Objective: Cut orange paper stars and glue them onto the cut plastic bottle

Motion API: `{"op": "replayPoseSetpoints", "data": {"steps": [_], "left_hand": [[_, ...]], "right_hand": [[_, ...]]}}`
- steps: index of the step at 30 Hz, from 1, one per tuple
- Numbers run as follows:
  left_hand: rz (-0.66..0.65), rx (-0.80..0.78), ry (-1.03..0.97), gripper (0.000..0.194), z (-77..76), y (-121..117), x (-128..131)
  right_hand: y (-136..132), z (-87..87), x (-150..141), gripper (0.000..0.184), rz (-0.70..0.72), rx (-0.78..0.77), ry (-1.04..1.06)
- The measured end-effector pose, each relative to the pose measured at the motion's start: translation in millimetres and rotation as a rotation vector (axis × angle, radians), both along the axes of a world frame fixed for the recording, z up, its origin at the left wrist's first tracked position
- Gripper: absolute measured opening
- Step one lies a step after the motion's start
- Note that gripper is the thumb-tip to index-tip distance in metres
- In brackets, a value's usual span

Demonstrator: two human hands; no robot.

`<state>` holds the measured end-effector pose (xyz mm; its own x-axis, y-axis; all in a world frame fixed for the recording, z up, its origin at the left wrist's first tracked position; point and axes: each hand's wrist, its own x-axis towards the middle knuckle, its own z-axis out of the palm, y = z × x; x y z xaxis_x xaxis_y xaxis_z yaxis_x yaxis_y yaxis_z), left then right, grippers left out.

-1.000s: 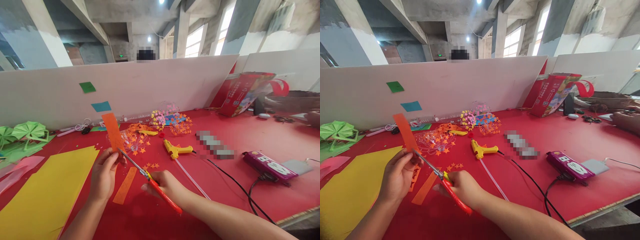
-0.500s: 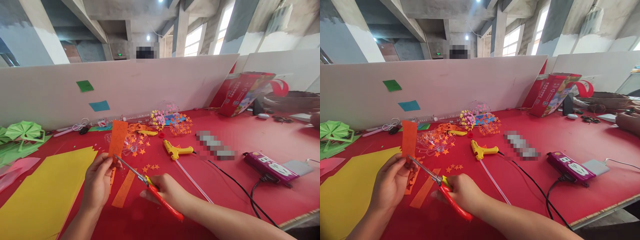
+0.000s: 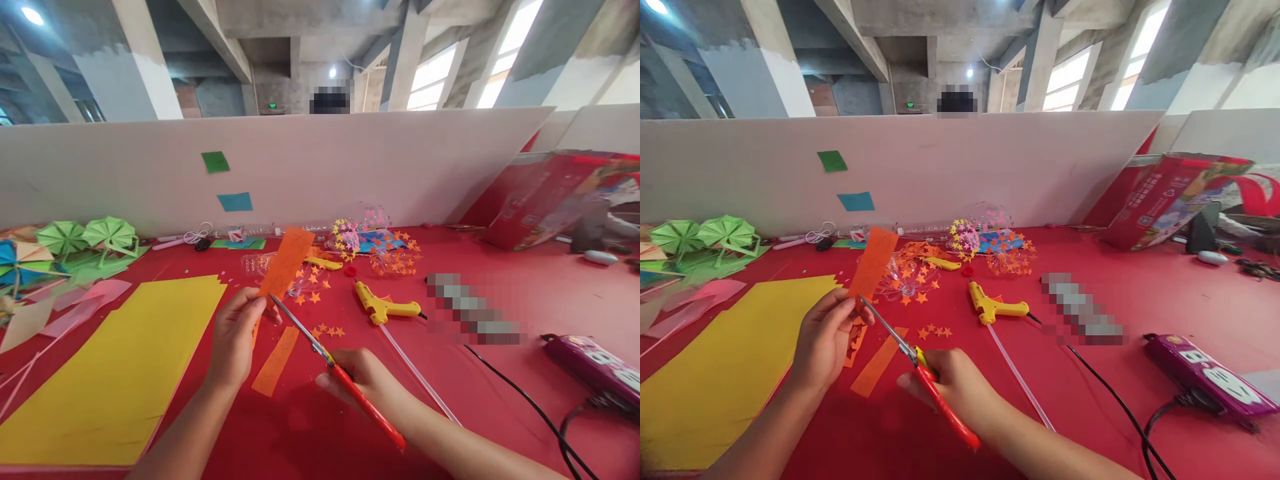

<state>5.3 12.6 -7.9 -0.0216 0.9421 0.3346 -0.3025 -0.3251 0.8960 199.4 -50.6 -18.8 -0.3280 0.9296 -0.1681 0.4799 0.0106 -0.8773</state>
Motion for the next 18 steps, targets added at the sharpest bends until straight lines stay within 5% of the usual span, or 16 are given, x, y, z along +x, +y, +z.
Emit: {"op": "replayPoseSetpoints", "data": {"steps": [18], "left_hand": [[-0.005,0.068,0.162,0.013,-3.0,-2.1,-1.3]], "right_hand": [[-4.1,4.9,1.1,0.052,0.017,0.054,0.019]]}}
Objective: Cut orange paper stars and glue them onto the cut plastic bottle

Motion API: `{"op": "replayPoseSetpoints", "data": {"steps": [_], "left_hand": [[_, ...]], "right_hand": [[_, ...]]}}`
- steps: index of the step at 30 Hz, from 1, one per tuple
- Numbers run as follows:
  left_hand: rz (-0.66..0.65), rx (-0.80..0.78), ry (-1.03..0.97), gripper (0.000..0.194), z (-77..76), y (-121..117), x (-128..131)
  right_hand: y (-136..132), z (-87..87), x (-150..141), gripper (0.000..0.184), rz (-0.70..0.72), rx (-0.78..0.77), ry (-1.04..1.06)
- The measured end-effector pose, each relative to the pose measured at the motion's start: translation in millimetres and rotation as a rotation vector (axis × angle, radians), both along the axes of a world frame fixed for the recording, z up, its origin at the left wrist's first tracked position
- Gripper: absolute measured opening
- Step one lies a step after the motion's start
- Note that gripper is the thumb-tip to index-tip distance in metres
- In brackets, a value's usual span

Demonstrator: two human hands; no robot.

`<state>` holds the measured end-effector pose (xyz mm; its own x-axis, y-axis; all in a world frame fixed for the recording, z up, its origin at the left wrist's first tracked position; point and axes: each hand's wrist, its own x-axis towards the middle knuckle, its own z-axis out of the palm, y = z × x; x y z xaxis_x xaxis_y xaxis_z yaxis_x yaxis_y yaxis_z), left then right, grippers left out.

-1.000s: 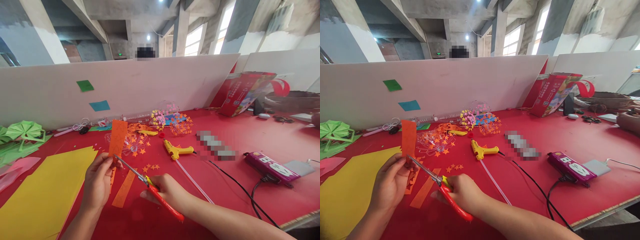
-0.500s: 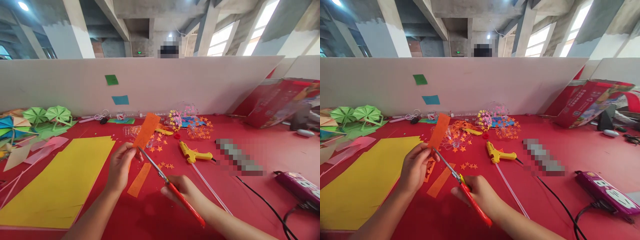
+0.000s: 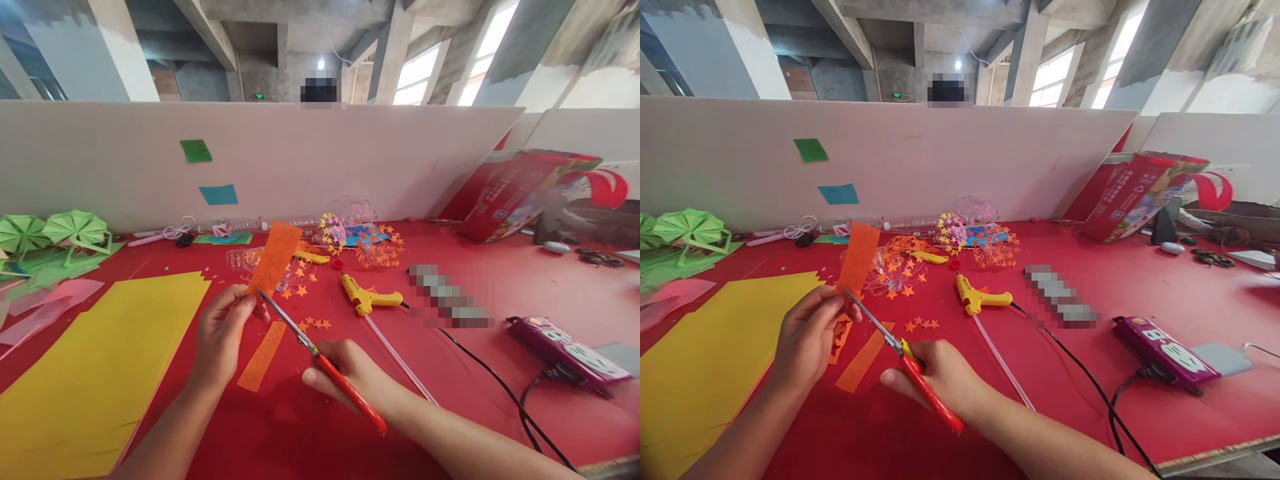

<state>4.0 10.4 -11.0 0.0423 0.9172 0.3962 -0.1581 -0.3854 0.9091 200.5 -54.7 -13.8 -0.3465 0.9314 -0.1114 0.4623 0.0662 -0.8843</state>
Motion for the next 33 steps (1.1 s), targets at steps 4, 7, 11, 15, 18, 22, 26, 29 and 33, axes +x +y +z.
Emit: {"op": "replayPoseSetpoints", "data": {"steps": [4,7,11,15,18,22,26,29,33], "left_hand": [[0.001,-0.003,-0.004,0.013,0.7,-0.6,1.0],[-0.003,-0.018,-0.01,0.013,1.0,-1.2,2.3],[-0.013,-0.037,-0.025,0.012,0.1,-0.9,2.6],[-0.026,-0.033,-0.044,0.011,-1.4,-0.1,1.4],[-0.041,-0.019,-0.049,0.013,-0.8,-0.1,1.7],[-0.053,-0.011,-0.016,0.017,1.8,-1.2,3.6],[-0.084,-0.043,-0.029,0.017,3.0,-2.7,5.9],[-0.092,-0.076,-0.059,0.016,3.2,-3.6,7.7],[-0.095,-0.079,-0.081,0.016,3.8,-4.4,9.0]], "right_hand": [[-1.0,1.4,0.3,0.054,-0.009,-0.02,-0.01],[-0.9,1.2,0.4,0.054,-0.017,-0.039,-0.006],[-0.1,-0.2,0.3,0.054,-0.012,-0.037,-0.021],[-0.2,-1.4,0.4,0.055,0.015,-0.009,-0.008],[0.1,-2.1,0.2,0.058,0.019,-0.005,0.001],[1.6,-5.5,0.5,0.06,0.051,-0.021,0.019],[1.1,-7.8,0.2,0.062,0.049,-0.005,0.004],[-1.0,-5.1,-1.0,0.063,0.04,-0.001,-0.006],[-3.7,0.9,-1.9,0.065,0.042,0.002,-0.011]]}}
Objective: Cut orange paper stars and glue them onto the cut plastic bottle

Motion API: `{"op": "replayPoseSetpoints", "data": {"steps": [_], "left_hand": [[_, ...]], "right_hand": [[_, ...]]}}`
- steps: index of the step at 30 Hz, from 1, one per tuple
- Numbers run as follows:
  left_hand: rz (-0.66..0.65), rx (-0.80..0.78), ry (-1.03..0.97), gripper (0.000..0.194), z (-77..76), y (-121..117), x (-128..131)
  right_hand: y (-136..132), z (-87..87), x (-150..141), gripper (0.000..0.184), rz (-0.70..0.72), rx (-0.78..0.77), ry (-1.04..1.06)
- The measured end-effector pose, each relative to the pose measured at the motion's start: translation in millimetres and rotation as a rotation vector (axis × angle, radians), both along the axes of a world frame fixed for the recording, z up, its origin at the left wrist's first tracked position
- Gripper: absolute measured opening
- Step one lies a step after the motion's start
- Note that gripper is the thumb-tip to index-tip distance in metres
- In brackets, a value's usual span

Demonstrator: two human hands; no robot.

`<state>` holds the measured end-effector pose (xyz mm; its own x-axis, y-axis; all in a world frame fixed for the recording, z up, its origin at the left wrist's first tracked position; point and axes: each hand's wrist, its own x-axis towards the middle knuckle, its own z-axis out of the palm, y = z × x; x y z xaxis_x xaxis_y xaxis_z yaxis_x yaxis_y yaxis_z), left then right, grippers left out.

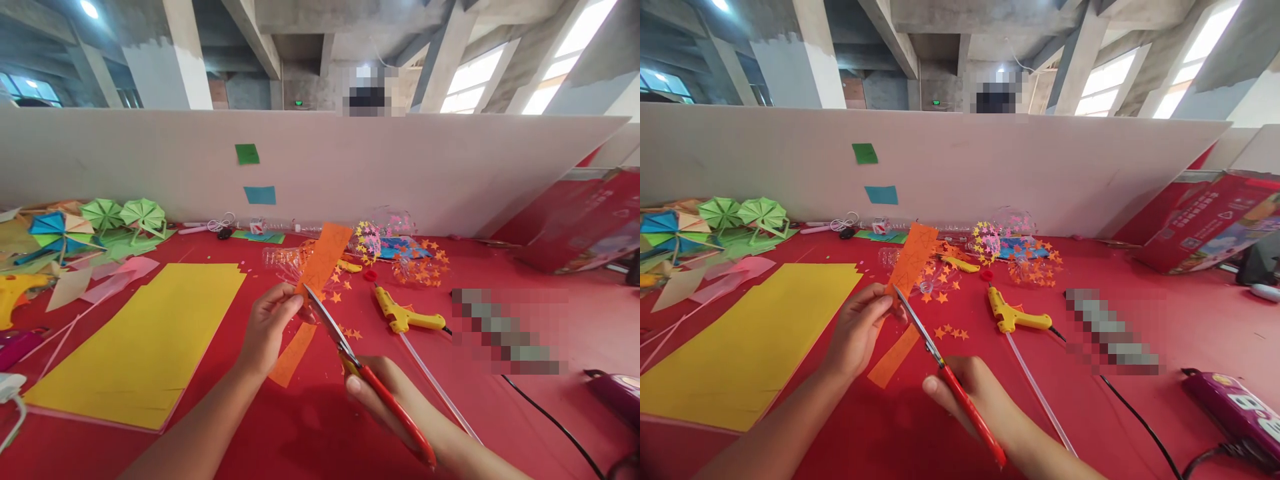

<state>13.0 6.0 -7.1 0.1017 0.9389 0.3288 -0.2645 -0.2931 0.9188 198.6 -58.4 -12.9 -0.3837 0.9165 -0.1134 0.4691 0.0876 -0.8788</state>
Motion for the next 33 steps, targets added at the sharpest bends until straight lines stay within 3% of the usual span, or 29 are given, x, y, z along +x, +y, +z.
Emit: {"op": "replayPoseSetpoints", "data": {"steps": [33], "left_hand": [[-0.083,0.043,-0.004,0.019,-1.0,0.9,-2.6]], "right_hand": [[-1.2,0.3,2.3,0.062,0.009,-0.055,0.019]]}}
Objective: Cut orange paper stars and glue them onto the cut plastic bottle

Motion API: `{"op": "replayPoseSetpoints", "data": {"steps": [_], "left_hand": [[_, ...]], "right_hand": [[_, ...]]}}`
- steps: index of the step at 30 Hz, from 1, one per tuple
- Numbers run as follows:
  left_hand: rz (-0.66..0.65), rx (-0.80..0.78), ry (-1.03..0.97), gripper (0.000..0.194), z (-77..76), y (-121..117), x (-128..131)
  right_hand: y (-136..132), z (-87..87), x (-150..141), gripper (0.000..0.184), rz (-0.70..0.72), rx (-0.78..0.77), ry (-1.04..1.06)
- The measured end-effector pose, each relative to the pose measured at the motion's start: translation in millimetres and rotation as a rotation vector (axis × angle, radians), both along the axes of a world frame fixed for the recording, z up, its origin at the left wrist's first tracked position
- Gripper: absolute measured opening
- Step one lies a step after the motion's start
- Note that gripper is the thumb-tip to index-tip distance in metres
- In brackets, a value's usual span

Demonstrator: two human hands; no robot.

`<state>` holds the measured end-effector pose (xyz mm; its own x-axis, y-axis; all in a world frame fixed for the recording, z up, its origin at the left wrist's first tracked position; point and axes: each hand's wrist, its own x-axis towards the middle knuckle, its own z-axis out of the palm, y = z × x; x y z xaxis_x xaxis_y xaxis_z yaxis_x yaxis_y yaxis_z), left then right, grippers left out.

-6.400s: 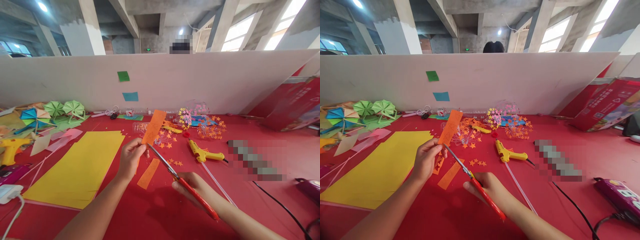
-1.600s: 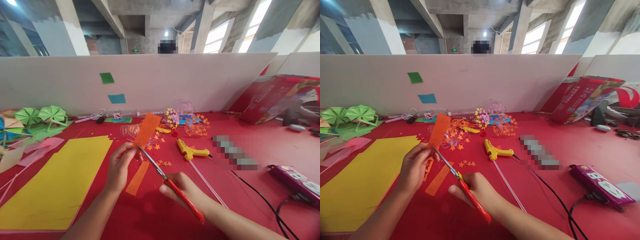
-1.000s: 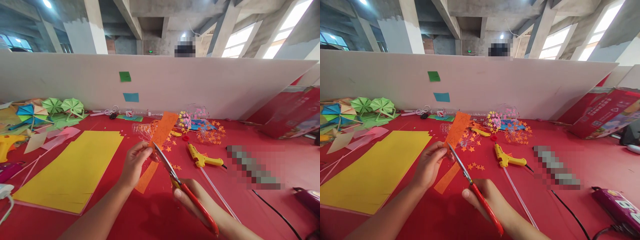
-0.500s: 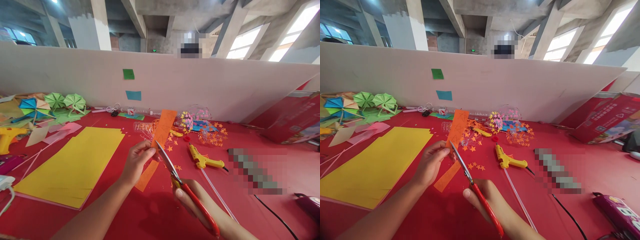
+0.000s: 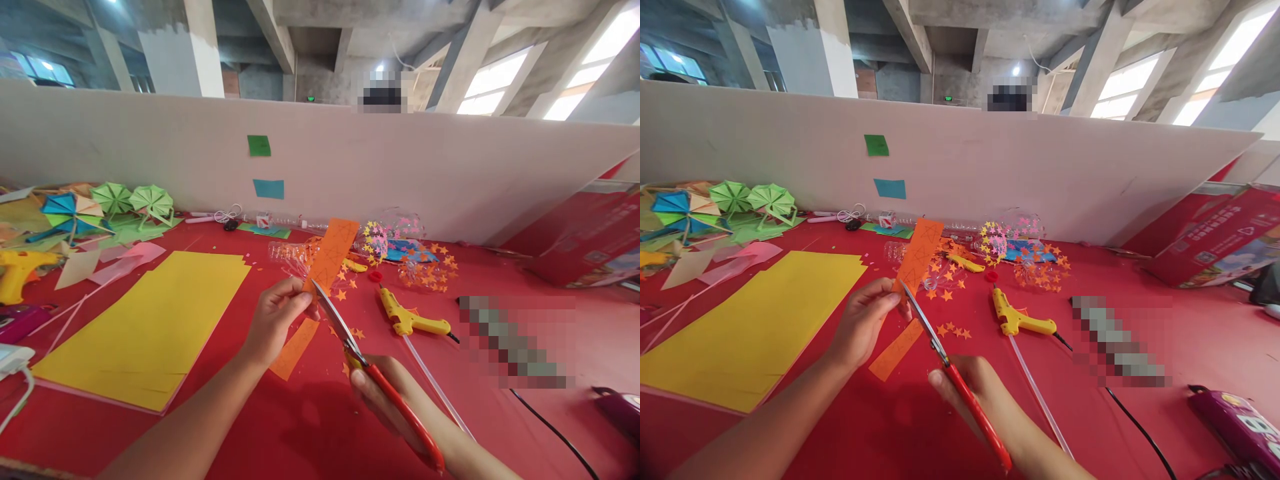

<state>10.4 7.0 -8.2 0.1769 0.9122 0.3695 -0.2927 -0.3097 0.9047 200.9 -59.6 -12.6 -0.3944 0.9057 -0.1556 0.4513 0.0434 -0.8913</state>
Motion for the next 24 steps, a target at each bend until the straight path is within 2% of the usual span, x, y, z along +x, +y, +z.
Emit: {"op": "replayPoseSetpoints", "data": {"steps": [14,24], "left_hand": [[0.006,0.013,-0.022,0.015,0.5,2.4,-0.7],[0.097,-0.009,-0.038,0.013,0.8,4.1,-3.0]], "right_hand": [[-0.6,0.2,0.2,0.06,-0.017,-0.046,0.028],[2.2,0.9,-0.9,0.061,-0.039,-0.061,0.023]]}}
